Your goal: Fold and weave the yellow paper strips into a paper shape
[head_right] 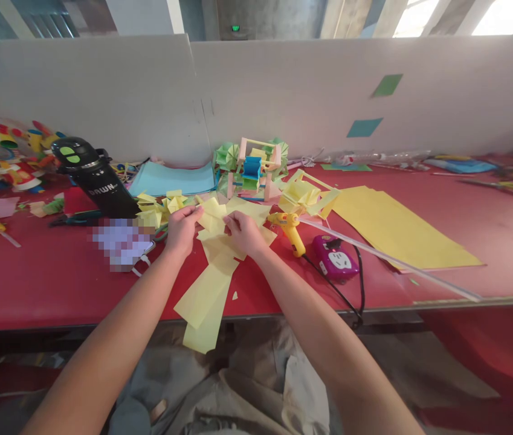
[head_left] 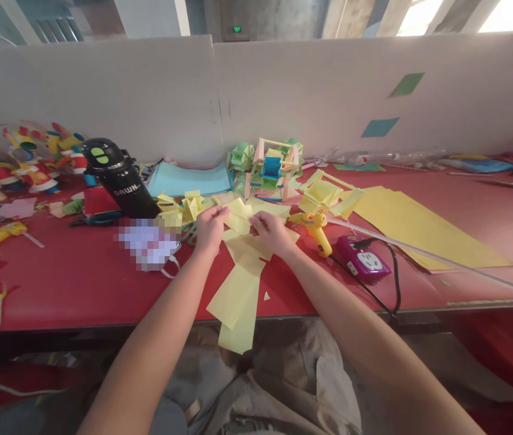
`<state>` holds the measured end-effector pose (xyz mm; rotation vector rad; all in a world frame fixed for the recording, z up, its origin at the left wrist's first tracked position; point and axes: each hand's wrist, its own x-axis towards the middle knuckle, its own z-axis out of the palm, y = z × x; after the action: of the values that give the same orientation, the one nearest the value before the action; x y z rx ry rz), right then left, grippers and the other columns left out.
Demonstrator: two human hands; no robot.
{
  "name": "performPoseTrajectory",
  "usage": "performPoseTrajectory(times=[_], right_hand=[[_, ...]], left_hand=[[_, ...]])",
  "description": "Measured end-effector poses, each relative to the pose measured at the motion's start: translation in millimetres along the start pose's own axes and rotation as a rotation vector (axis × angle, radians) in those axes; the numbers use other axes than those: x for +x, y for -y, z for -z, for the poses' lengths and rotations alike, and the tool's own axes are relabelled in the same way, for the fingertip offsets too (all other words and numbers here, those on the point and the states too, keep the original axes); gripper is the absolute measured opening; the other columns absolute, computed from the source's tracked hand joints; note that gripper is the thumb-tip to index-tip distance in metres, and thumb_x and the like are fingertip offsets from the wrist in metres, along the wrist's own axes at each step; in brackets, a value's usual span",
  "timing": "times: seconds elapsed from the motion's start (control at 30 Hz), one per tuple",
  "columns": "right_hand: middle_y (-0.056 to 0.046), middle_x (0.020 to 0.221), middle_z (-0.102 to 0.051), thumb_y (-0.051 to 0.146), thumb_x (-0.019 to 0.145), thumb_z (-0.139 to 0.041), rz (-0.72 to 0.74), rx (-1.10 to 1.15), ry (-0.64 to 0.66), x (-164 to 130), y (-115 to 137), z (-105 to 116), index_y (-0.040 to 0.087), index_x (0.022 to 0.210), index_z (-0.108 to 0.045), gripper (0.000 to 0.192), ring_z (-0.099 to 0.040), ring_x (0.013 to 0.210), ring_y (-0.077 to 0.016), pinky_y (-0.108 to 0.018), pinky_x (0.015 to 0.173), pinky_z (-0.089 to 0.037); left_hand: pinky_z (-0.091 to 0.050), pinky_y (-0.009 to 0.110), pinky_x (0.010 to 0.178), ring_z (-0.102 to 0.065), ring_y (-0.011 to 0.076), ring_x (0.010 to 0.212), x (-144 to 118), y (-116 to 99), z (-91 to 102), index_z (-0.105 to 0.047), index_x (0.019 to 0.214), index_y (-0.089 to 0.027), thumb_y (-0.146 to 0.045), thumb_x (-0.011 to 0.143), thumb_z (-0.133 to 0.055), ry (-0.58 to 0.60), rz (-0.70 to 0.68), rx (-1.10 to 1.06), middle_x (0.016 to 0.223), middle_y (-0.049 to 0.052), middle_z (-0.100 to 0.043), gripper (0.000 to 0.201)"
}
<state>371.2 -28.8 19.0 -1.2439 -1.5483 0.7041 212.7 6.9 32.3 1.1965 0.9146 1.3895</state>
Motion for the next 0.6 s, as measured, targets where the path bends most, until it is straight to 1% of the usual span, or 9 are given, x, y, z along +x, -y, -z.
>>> performPoseTrajectory(times=[0.17,0.27,0.37,0.4,0.47,0.53,0.6], right_hand=[[0.0,0.061,-0.056,0.058,0.09,-0.046,0.022,-0.035,-0.018,-0.9,4.6,-0.9,0.022,0.065,-0.045,0.044,-0.05,0.059,-0.0135,-0.029,0.062,-0.041],[0.0,0.06,-0.055,0.065,0.088,-0.048,-0.039,0.076,-0.018,-1.3,7.1,2.9,0.021,0.064,-0.046,0.05,-0.051,0.058,-0.0133,-0.028,0.06,-0.042],[0.0,0.066,-0.056,0.069,0.081,-0.055,-0.077,0.222,-0.002,-0.7,7.2,4.7,0.021,0.07,-0.051,0.05,-0.056,0.062,-0.0141,-0.028,0.061,-0.046],[0.001,0.065,-0.054,0.07,0.079,-0.059,-0.069,0.233,0.0,-0.4,6.6,4.4,0.021,0.07,-0.05,0.05,-0.056,0.061,-0.0138,-0.028,0.06,-0.047],[0.004,0.059,-0.044,0.069,0.075,-0.064,-0.038,0.196,-0.02,0.0,4.8,3.0,0.022,0.063,-0.042,0.054,-0.05,0.056,-0.0122,-0.027,0.056,-0.045],[0.006,0.054,-0.035,0.071,0.074,-0.064,-0.011,0.147,-0.05,0.2,3.3,1.0,0.023,0.059,-0.034,0.058,-0.046,0.051,-0.011,-0.027,0.052,-0.042],[0.006,0.053,-0.034,0.073,0.073,-0.063,-0.002,0.135,-0.057,0.1,3.2,-0.5,0.023,0.059,-0.032,0.06,-0.047,0.05,-0.0113,-0.026,0.05,-0.041]], left_hand=[[-0.045,0.024,0.056,-0.05,0.0118,0.055,0.9,0.1,0.1,-0.059,0.063,-0.018,-0.039,0.073,-0.07,-0.041,-0.032,0.048,0.058,-0.003,-0.052,0.026],[-0.046,0.025,0.058,-0.052,0.0123,0.057,2.1,-0.1,0.8,-0.06,0.065,-0.018,-0.04,0.073,-0.071,-0.027,-0.031,0.047,0.06,-0.003,-0.053,0.026],[-0.049,0.027,0.062,-0.054,0.0133,0.059,2.5,-0.2,0.6,-0.062,0.069,-0.018,-0.043,0.071,-0.073,0.05,0.015,0.013,0.062,-0.002,-0.056,0.027],[-0.05,0.028,0.062,-0.055,0.0135,0.059,2.3,-0.1,0.2,-0.063,0.07,-0.018,-0.043,0.07,-0.073,0.076,0.029,0.013,0.064,-0.001,-0.057,0.028],[-0.051,0.029,0.063,-0.056,0.0138,0.06,1.5,0.6,-1.1,-0.063,0.069,-0.017,-0.044,0.07,-0.074,0.1,0.038,0.03,0.065,-0.001,-0.059,0.029],[-0.051,0.029,0.063,-0.055,0.0137,0.06,0.9,1.8,-2.2,-0.063,0.067,-0.016,-0.043,0.069,-0.074,0.085,0.033,0.041,0.065,-0.001,-0.058,0.028],[-0.05,0.028,0.061,-0.055,0.0135,0.059,1.0,3.0,-3.0,-0.064,0.066,-0.016,-0.042,0.069,-0.074,0.054,0.028,0.033,0.064,-0.001,-0.058,0.028]])
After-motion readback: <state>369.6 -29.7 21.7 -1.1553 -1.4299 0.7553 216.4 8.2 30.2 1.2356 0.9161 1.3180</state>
